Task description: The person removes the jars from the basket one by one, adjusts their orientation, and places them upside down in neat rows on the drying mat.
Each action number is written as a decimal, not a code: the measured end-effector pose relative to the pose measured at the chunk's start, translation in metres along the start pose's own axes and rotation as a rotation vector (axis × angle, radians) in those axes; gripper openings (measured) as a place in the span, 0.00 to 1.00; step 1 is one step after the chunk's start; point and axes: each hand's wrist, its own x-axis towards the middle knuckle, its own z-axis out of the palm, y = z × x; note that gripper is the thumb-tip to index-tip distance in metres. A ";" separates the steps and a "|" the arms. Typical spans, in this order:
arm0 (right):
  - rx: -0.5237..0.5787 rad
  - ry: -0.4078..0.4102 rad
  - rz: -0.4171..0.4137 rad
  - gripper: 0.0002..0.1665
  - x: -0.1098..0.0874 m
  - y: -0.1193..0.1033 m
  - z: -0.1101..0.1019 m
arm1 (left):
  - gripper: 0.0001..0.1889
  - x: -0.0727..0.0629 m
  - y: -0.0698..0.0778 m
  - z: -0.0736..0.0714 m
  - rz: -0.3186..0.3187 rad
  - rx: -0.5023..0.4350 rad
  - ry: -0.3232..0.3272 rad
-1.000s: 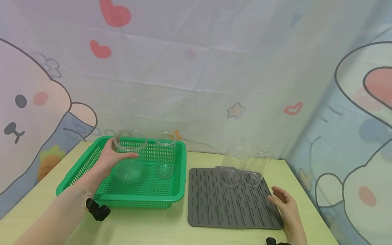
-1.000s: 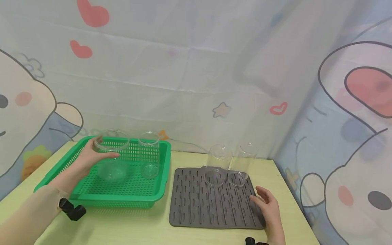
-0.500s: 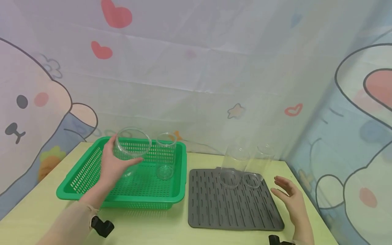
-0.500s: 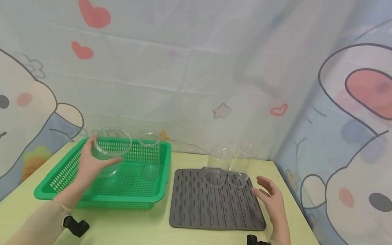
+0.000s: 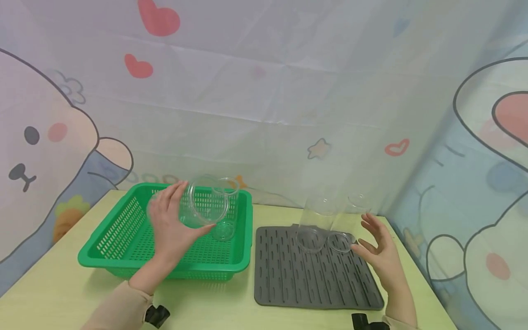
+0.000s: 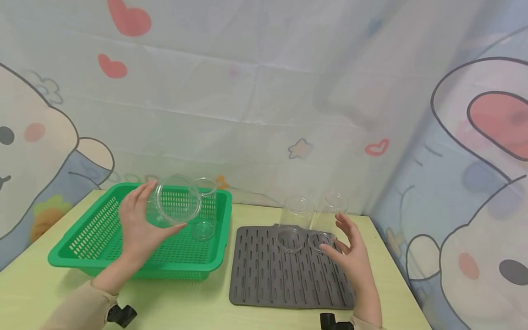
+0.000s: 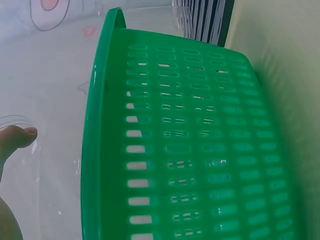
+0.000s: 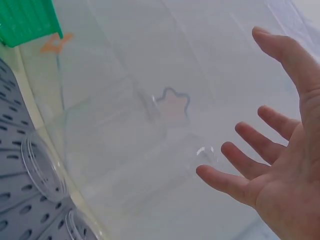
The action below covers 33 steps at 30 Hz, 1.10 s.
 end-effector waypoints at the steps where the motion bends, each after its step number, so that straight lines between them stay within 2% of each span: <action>1: -0.005 -0.006 -0.002 0.47 0.000 -0.004 0.003 | 0.57 -0.001 0.002 0.002 0.030 0.013 0.012; 5: -0.034 -0.034 -0.019 0.51 0.002 -0.017 0.016 | 0.59 -0.004 0.013 0.007 0.099 0.058 0.042; 11: -0.051 -0.094 -0.095 0.56 0.005 -0.027 0.038 | 0.60 -0.010 0.027 0.018 0.211 0.125 0.090; 17: -0.133 -0.140 -0.060 0.59 0.007 -0.032 0.065 | 0.58 -0.019 0.039 0.032 0.313 0.174 0.095; 22: -0.108 -0.192 -0.065 0.62 0.007 -0.030 0.089 | 0.55 -0.025 0.048 0.045 0.408 0.186 0.139; 29: -0.062 -0.253 -0.109 0.66 0.003 -0.031 0.116 | 0.55 -0.036 0.058 0.055 0.455 0.234 0.158; 33: -0.045 -0.285 -0.119 0.67 0.001 -0.032 0.129 | 0.53 -0.038 0.063 0.060 0.510 0.235 0.171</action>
